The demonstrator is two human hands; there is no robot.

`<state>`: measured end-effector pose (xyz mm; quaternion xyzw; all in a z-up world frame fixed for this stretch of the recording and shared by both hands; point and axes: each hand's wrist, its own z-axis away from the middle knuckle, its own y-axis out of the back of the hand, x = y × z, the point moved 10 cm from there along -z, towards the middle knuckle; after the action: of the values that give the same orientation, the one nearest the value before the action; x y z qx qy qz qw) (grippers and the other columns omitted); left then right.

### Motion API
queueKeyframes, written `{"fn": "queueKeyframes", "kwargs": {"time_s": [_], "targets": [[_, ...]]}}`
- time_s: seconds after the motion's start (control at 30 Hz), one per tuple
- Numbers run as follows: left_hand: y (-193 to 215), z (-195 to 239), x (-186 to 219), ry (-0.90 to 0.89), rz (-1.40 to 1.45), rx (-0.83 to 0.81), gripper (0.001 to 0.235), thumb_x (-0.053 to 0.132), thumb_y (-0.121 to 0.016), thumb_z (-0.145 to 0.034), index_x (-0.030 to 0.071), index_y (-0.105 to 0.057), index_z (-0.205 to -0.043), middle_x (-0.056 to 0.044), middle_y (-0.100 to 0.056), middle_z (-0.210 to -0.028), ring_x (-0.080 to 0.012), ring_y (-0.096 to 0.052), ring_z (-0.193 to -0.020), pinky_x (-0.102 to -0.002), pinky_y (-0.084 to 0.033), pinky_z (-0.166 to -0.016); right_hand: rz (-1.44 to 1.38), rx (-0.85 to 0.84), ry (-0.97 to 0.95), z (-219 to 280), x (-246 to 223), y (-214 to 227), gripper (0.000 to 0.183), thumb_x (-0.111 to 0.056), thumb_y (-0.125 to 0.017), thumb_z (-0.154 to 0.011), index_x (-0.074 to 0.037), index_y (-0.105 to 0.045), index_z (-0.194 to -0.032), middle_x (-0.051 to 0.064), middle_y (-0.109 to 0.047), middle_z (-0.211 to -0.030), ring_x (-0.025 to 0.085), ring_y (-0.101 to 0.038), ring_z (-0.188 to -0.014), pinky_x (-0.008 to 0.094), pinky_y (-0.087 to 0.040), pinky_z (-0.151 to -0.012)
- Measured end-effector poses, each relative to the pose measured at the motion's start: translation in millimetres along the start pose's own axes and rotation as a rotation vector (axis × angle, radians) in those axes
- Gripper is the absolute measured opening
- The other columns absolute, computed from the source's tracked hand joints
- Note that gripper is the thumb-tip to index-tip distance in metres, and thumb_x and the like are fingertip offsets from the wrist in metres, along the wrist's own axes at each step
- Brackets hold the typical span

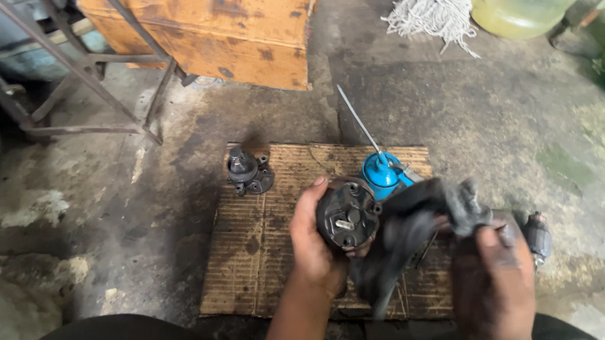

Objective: The person sits on the floor and cleans a cylindrical metal mechanical part using a rag. They wipe the exterior and interior surfaces of the part, then spray it with a blue oil can. The person continues to wipe the part and other disassembled components on the cardboard mat.

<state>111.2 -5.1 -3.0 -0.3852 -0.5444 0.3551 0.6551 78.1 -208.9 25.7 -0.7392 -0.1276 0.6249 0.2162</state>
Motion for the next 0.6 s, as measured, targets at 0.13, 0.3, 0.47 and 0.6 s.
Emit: {"fn": "queueKeyframes", "kwargs": {"time_s": [0.13,0.3,0.47,0.6], "targets": [[6.1,-3.5,-11.0,0.038,-0.02,0.006,0.049,0.048,-0.044,-0.102,0.004,-0.068,-0.1,-0.008,-0.066,-0.073,-0.0189,-0.056,-0.048,-0.03,-0.038,-0.039,0.871,-0.094,0.366,-1.1,-33.8,0.3,0.008,0.007,-0.057,-0.09,0.001,-0.062,-0.094,0.013,-0.06,-0.097,0.027,-0.05,-0.094,0.038,-0.039,-0.088],[3.1,-4.3,-20.7,0.055,-0.103,0.004,0.048,0.045,-0.045,-0.103,0.003,-0.068,-0.101,-0.009,-0.068,-0.076,-0.0191,-0.058,-0.052,-0.032,-0.041,-0.042,1.163,-0.192,0.736,9.5,-51.4,-39.9,0.02,0.011,-0.056,-0.083,-0.002,-0.066,-0.096,0.012,-0.068,-0.106,0.028,-0.063,-0.101,0.036,-0.048,-0.091],[-8.2,-0.6,-41.7,0.151,-0.112,-0.104,0.051,0.044,-0.045,-0.103,0.0,-0.071,-0.103,-0.011,-0.072,-0.081,-0.0184,-0.066,-0.061,-0.029,-0.05,-0.05,1.139,-0.105,0.197,-11.6,0.6,3.5,0.017,-0.003,-0.079,-0.089,-0.001,-0.067,-0.101,0.013,-0.069,-0.099,0.023,-0.063,-0.089,0.033,-0.053,-0.089],[-7.0,4.0,-49.3,0.205,-0.073,-0.128,0.041,0.034,-0.049,-0.104,-0.002,-0.068,-0.103,-0.012,-0.073,-0.089,-0.0202,-0.072,-0.076,-0.034,-0.06,-0.074,0.448,-0.294,-0.176,-15.6,30.7,-6.0,0.039,-0.015,-0.071,-0.092,-0.001,-0.065,-0.128,0.008,-0.072,-0.118,0.018,-0.066,-0.109,0.033,-0.053,-0.095]]}}
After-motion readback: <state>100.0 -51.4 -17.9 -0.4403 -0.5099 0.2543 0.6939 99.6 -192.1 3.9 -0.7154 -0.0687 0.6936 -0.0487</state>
